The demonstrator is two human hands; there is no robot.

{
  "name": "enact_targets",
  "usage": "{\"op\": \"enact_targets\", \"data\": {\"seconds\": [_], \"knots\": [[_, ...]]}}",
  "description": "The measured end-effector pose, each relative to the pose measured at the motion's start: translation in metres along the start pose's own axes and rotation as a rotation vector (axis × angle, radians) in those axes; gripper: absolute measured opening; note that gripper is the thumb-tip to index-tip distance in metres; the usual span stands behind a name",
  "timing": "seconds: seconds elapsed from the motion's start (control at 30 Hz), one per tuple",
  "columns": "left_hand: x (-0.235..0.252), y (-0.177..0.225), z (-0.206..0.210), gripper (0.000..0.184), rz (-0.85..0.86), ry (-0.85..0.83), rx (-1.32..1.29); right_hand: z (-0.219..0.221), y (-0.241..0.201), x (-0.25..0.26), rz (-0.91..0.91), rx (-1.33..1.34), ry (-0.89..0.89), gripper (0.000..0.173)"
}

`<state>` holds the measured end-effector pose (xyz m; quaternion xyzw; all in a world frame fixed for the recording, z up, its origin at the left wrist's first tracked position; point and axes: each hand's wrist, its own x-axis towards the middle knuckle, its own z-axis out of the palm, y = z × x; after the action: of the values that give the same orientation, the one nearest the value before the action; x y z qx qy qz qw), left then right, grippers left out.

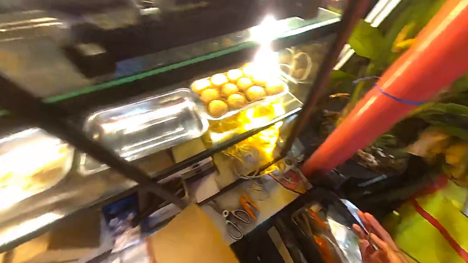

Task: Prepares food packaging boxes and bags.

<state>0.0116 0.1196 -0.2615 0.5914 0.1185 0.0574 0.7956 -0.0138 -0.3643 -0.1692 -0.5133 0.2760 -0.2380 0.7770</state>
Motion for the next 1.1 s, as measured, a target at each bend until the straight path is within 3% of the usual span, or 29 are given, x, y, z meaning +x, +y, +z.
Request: {"op": "enact_targets", "data": {"seconds": [0.07,0.1,0.13,0.17,0.27,0.37,0.43,0.5,0.57,0.8,0.93,1.1], "knots": [[0.022,0.026,0.049,0.061,-0.148,-0.015,-0.458,0.041,-0.007,0.007,-0.03,-0.06,-0.213,0.045],[0.027,0.032,0.059,0.062,-0.228,-0.084,-0.575,0.066,-0.007,0.008,-0.029,-0.102,-0.288,0.033],[0.028,0.033,0.066,0.063,-0.286,-0.127,-0.616,0.091,-0.005,0.006,-0.012,-0.155,-0.382,0.021],[0.028,0.035,0.071,0.065,-0.341,-0.149,-0.637,0.117,-0.002,0.004,0.023,-0.205,-0.5,0.026],[0.023,0.042,0.082,0.072,-0.481,-0.188,-0.63,0.185,0.018,0.006,0.185,-0.376,-1.011,0.065],[0.023,0.049,0.087,0.079,-0.541,-0.255,-0.537,0.242,0.042,0.012,0.18,-0.737,-1.518,0.071],[0.02,0.054,0.085,0.08,-0.56,-0.312,-0.53,0.26,0.058,0.009,0.439,-0.752,-1.724,0.068],[0.016,0.06,0.08,0.083,-0.556,-0.345,-0.532,0.265,0.072,0.009,0.724,-0.664,-1.769,0.068],[0.01,0.061,0.076,0.085,-0.534,-0.321,-0.491,0.264,0.08,0.006,0.84,-0.583,-1.778,0.065],[0.024,0.061,0.037,0.097,-0.679,-0.422,-0.222,0.265,0.094,-0.019,0.828,-0.348,-1.946,0.069],[0.054,0.056,0.029,0.07,-0.511,-0.588,-0.177,0.282,0.096,-0.02,0.773,-0.368,-2.024,0.08],[0.073,0.069,0.032,0.04,-0.228,-0.473,-0.235,0.293,0.093,-0.018,0.652,-0.442,-2.14,0.084]]}}
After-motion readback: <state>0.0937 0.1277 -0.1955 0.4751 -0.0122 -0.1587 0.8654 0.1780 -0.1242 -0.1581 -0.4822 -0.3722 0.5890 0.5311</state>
